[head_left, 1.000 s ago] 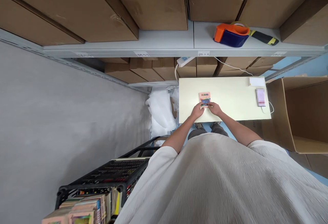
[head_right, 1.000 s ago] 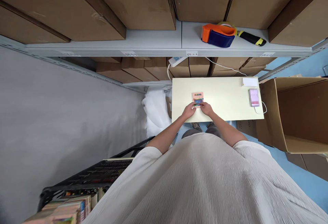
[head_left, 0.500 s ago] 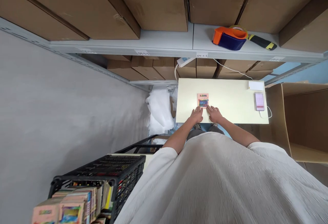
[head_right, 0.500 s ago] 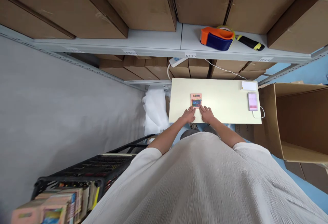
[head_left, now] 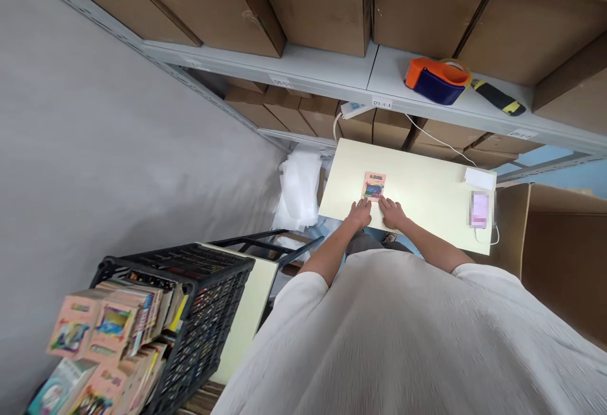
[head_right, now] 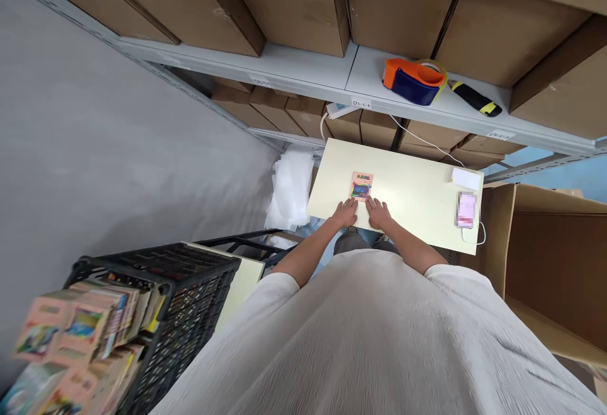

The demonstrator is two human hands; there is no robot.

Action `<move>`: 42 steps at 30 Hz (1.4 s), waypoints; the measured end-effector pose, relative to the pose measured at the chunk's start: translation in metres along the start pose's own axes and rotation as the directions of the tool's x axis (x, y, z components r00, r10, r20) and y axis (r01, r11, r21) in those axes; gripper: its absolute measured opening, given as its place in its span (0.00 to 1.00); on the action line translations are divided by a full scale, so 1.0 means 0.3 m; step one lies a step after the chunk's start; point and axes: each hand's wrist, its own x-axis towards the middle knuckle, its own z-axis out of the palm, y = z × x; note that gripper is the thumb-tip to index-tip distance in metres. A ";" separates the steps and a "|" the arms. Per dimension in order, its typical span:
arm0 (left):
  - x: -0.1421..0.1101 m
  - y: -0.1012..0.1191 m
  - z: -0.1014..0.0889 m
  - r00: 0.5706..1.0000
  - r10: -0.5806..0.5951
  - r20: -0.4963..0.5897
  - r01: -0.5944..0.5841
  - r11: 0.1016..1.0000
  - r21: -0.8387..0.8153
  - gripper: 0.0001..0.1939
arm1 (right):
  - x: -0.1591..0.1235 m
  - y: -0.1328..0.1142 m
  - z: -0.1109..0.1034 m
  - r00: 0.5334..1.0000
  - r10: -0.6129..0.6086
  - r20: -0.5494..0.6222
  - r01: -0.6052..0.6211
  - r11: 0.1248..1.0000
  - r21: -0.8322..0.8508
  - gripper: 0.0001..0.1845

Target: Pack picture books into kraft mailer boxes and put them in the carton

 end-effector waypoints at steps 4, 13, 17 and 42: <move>0.012 0.004 -0.006 1.000 -0.005 0.002 0.005 0.999 0.033 0.44 | 0.006 0.003 -0.009 1.000 0.015 0.001 -0.015 1.000 0.012 0.53; 0.036 -0.059 -0.093 0.999 0.042 0.019 -0.042 0.999 0.034 0.44 | 0.076 -0.077 -0.054 0.994 0.111 -0.019 -0.110 0.993 0.042 0.53; 0.041 -0.100 -0.151 0.998 0.036 0.059 -0.043 0.992 0.122 0.45 | 0.116 -0.146 -0.090 0.986 0.166 0.004 -0.166 0.986 0.017 0.53; 0.111 -0.368 -0.423 0.998 0.032 0.054 -0.046 0.958 0.282 0.45 | 0.415 -0.404 -0.297 0.955 0.260 0.143 -0.256 0.965 -0.051 0.51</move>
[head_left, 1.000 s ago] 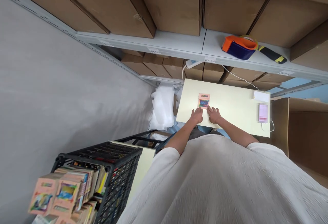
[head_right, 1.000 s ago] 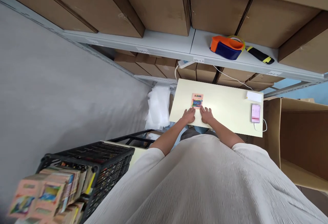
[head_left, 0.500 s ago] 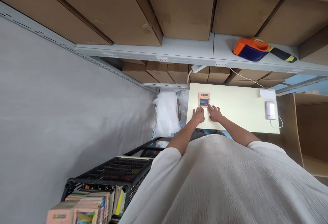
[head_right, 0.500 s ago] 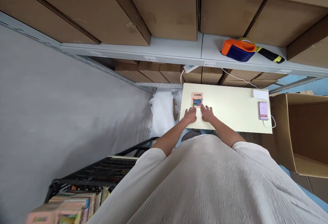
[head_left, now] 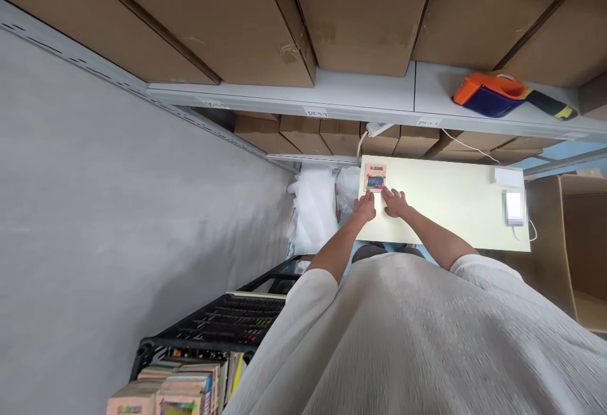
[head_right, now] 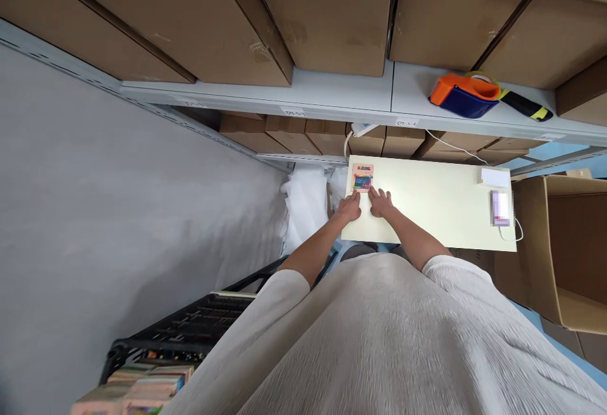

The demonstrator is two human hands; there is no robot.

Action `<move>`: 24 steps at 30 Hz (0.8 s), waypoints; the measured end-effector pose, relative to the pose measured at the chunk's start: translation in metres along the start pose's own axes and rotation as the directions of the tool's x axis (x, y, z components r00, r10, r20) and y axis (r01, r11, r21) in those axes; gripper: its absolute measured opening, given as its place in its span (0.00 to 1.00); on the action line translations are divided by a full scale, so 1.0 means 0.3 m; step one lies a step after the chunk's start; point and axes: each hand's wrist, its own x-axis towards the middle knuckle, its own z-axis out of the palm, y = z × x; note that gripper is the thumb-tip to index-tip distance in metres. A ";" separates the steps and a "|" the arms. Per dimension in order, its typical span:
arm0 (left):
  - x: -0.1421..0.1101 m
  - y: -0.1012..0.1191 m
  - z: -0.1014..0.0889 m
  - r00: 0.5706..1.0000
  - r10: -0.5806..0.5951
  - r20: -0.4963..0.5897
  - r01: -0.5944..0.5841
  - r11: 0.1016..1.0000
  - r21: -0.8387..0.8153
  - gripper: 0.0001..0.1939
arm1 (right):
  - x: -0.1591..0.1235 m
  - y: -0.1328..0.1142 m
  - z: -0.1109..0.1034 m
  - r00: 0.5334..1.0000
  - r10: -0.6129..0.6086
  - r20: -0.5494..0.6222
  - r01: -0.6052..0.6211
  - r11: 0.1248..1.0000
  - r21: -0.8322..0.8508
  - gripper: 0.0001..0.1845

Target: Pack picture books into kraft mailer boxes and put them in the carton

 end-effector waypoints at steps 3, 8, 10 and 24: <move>0.021 -0.010 -0.025 0.999 -0.021 0.025 0.021 1.000 0.000 0.45 | 0.018 -0.012 -0.019 1.000 0.009 0.007 -0.009 1.000 0.007 0.52; 0.040 -0.015 -0.029 1.000 -0.017 0.023 0.017 1.000 -0.018 0.48 | 0.032 -0.025 -0.038 1.000 0.022 0.001 -0.022 1.000 0.014 0.55; 0.039 -0.014 -0.022 1.000 -0.016 0.014 0.016 1.000 -0.021 0.50 | 0.031 -0.020 -0.041 1.000 0.021 -0.002 -0.021 0.999 0.035 0.55; -0.068 0.083 0.032 0.999 0.040 -0.034 -0.038 0.998 0.039 0.46 | -0.258 0.367 0.039 0.898 0.116 -0.424 0.037 0.941 0.337 0.43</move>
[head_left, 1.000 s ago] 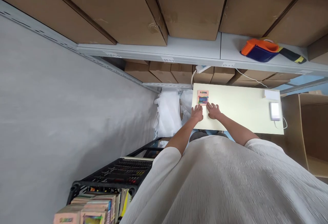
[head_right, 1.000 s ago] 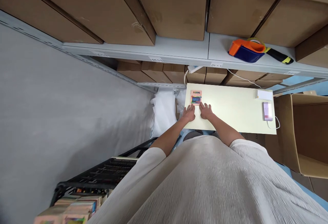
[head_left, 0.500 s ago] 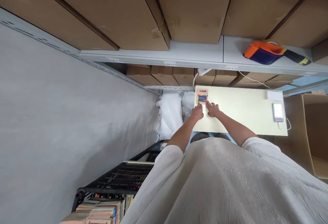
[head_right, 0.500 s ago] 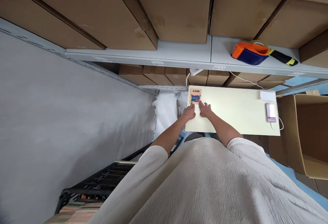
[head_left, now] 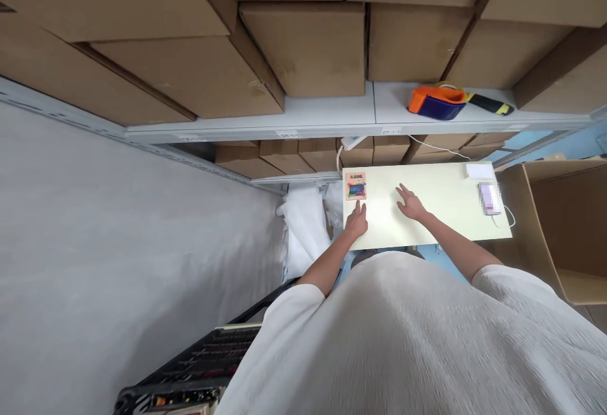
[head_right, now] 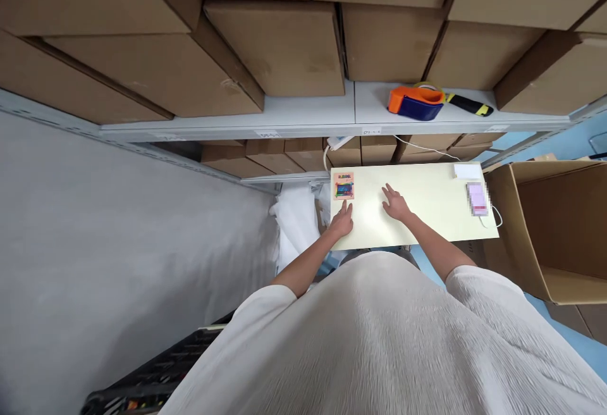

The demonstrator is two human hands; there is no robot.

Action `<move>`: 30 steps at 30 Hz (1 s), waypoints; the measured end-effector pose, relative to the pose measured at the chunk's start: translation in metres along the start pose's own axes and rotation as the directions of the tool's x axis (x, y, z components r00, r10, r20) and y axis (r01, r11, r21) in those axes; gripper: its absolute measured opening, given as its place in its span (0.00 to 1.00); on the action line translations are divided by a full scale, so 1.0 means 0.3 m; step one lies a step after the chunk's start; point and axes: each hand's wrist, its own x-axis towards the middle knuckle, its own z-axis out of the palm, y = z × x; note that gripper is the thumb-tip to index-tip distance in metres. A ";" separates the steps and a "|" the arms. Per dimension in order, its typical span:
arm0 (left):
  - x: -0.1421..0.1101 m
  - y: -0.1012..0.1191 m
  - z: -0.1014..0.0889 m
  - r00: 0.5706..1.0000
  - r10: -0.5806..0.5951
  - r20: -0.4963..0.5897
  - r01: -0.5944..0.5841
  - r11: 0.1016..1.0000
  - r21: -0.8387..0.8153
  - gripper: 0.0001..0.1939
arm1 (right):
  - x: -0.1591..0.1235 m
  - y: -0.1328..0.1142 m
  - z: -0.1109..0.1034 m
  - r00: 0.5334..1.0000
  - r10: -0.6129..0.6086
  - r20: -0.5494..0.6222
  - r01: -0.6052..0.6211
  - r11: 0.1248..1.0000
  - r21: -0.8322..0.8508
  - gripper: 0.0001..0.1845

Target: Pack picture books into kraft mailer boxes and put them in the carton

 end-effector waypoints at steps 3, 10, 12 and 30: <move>0.016 0.102 -0.021 0.997 0.068 -0.022 -0.068 0.998 0.003 0.45 | -0.031 0.093 -0.142 0.986 0.057 -0.159 -0.048 0.997 0.058 0.41; 0.059 0.402 -0.064 0.986 0.143 -0.083 -0.146 0.989 -0.030 0.41 | -0.083 0.284 -0.529 0.796 0.038 -0.604 0.024 0.995 0.094 0.33; 0.067 0.477 -0.058 0.984 0.145 -0.101 -0.149 0.988 -0.033 0.40 | -0.079 0.358 -0.660 0.704 0.008 -0.710 0.063 0.995 0.074 0.30; 0.085 0.837 0.057 0.987 0.039 -0.159 -0.059 0.990 -0.124 0.40 | 0.154 0.592 -1.100 0.707 -0.163 -0.688 0.151 0.985 -0.078 0.21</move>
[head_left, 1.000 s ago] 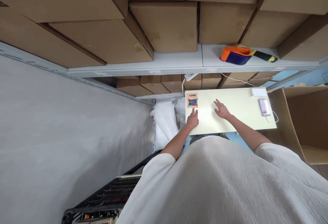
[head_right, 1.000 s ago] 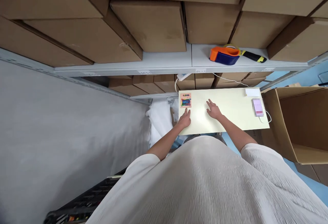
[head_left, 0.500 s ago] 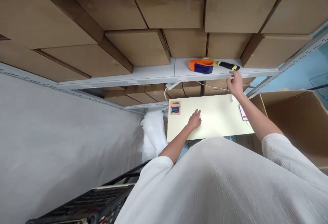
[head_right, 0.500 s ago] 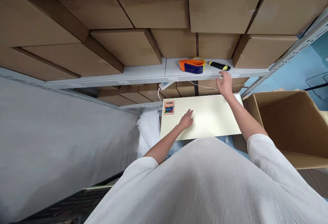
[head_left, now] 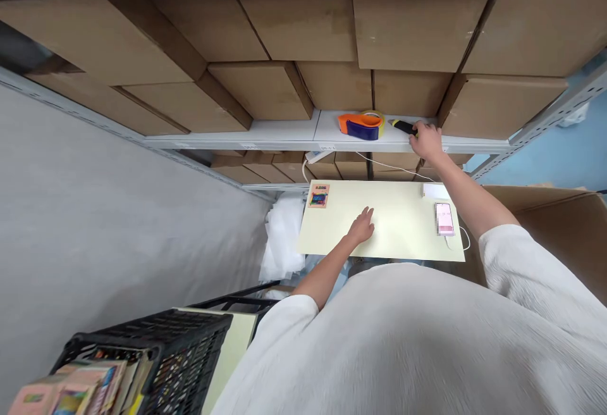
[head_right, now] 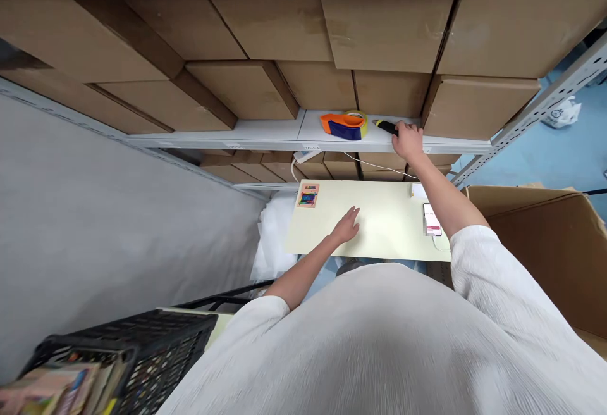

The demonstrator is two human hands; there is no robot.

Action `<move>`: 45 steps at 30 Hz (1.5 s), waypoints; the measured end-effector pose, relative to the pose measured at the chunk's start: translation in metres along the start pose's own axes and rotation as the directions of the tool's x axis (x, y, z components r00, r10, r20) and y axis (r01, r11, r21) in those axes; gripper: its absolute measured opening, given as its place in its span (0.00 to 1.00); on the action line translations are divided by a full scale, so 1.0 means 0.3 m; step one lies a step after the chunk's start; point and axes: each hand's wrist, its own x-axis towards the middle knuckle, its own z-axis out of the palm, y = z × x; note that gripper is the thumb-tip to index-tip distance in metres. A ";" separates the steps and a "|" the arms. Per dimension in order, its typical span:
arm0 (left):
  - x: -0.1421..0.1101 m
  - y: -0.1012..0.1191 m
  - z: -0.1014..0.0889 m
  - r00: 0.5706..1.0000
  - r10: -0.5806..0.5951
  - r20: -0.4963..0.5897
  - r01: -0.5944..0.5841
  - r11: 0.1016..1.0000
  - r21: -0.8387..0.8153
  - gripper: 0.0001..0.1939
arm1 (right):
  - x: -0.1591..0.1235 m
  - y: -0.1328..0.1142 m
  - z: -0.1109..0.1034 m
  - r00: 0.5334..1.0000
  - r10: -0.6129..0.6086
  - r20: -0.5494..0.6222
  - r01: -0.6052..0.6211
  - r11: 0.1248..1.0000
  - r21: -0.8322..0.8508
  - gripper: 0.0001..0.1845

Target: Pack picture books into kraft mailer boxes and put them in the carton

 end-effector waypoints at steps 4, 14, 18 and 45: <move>0.019 -0.001 0.001 1.000 0.002 0.026 -0.002 1.000 0.009 0.40 | 0.003 0.000 -0.014 1.000 -0.012 0.023 0.013 0.999 -0.041 0.19; 0.057 0.018 0.066 0.993 0.036 0.114 -0.039 0.999 0.032 0.39 | -0.512 0.028 -0.064 0.976 0.216 0.044 -0.216 0.976 0.009 0.16; 0.067 0.018 0.085 0.989 0.023 0.147 -0.032 0.998 0.053 0.39 | -0.784 0.070 0.038 0.860 0.453 0.236 -0.460 0.887 -0.026 0.13; 0.007 -0.140 0.157 0.978 -0.033 0.208 0.022 0.998 0.057 0.33 | -0.998 0.096 0.296 0.639 0.591 0.492 -0.498 0.806 -0.321 0.22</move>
